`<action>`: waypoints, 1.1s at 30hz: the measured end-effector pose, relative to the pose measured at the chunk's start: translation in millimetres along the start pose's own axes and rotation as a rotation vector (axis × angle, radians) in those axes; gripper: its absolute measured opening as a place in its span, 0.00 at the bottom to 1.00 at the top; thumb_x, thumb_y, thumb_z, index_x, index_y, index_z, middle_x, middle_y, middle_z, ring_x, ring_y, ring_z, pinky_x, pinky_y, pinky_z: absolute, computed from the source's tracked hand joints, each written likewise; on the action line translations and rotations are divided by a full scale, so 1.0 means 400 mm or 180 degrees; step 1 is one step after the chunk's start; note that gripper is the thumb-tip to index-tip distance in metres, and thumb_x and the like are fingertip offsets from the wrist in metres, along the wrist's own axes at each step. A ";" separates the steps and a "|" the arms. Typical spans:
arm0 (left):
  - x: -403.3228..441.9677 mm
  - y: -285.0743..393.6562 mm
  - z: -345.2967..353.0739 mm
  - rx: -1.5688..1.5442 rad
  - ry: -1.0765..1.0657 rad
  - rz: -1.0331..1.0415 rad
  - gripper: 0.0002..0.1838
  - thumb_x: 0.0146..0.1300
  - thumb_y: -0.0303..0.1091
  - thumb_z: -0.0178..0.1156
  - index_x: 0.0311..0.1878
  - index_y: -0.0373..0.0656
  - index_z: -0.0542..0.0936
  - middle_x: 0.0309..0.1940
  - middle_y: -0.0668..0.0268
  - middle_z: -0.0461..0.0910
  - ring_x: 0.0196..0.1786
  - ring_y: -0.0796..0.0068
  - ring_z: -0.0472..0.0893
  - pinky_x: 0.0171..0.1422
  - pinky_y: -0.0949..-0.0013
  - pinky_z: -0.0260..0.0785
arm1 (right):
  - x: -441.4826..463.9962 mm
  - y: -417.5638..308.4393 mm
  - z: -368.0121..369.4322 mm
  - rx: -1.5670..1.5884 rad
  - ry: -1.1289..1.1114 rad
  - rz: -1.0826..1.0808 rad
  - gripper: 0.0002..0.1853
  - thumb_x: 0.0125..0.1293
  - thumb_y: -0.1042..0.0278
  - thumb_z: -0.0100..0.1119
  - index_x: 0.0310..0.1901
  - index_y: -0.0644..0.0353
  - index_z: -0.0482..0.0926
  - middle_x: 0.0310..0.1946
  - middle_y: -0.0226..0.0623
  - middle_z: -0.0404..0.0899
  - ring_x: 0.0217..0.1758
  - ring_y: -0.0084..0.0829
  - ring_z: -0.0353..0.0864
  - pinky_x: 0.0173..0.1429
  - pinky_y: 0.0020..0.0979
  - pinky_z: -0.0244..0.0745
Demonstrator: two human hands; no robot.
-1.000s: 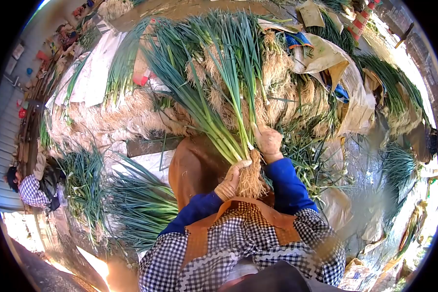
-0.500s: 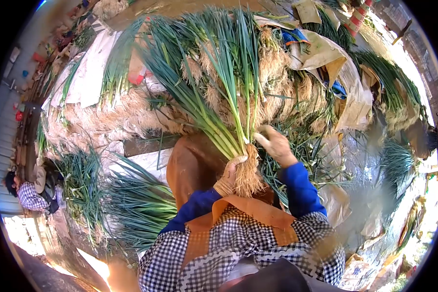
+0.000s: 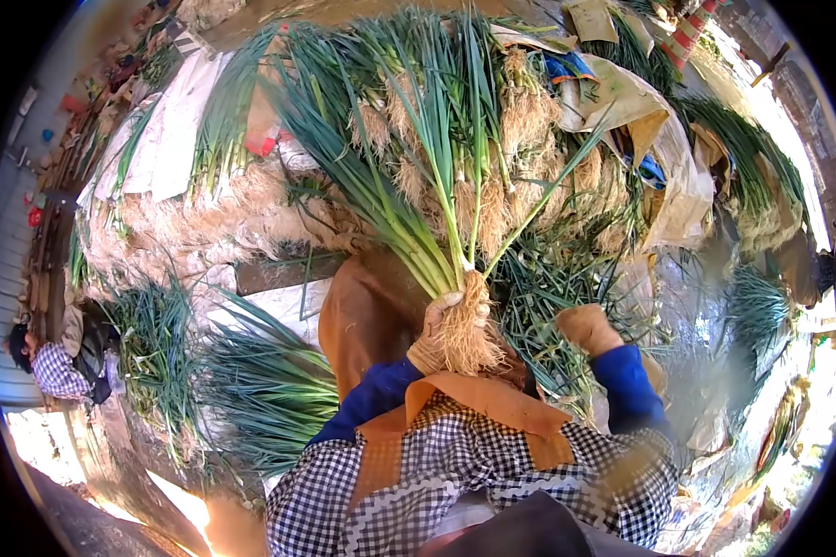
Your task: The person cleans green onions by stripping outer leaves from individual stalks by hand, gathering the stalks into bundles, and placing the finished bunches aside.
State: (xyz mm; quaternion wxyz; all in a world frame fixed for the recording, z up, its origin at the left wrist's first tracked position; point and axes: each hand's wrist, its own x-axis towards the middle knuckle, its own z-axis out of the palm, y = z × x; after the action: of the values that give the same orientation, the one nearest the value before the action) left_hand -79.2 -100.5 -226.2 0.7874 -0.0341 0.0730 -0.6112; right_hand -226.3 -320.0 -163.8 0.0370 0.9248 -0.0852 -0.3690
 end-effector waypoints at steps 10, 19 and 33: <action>-0.020 0.011 0.031 -0.0450 -0.0977 -0.0132 0.19 0.59 0.32 0.54 0.52 0.32 0.68 0.38 0.61 0.70 0.40 0.72 0.72 0.41 0.73 0.71 | 0.237 -0.187 -0.223 0.5724 0.1161 -0.2480 0.20 0.69 0.57 0.48 0.55 0.63 0.72 0.47 0.34 0.76 0.47 0.20 0.73 0.50 0.22 0.69; -0.075 -0.007 0.022 0.0715 0.0848 0.0279 0.22 0.61 0.35 0.53 0.56 0.32 0.69 0.48 0.52 0.75 0.44 0.62 0.78 0.45 0.65 0.76 | 0.306 -0.200 -0.184 0.5501 0.0719 -0.2673 0.16 0.67 0.56 0.51 0.44 0.63 0.75 0.34 0.32 0.77 0.37 0.25 0.75 0.42 0.28 0.71; -0.037 -0.011 -0.007 0.0447 -0.0179 0.0239 0.16 0.63 0.34 0.48 0.50 0.34 0.71 0.42 0.55 0.77 0.46 0.61 0.78 0.45 0.62 0.78 | 0.090 0.026 0.030 0.1025 0.1803 0.0516 0.12 0.61 0.57 0.55 0.31 0.57 0.77 0.23 0.38 0.77 0.29 0.36 0.81 0.33 0.36 0.74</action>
State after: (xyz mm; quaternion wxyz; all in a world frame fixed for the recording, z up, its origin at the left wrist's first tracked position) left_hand -87.5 -87.0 -227.1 0.8120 0.0069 0.0089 -0.5836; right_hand -210.4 -336.9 -195.5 -0.0581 0.9748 -0.2021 -0.0751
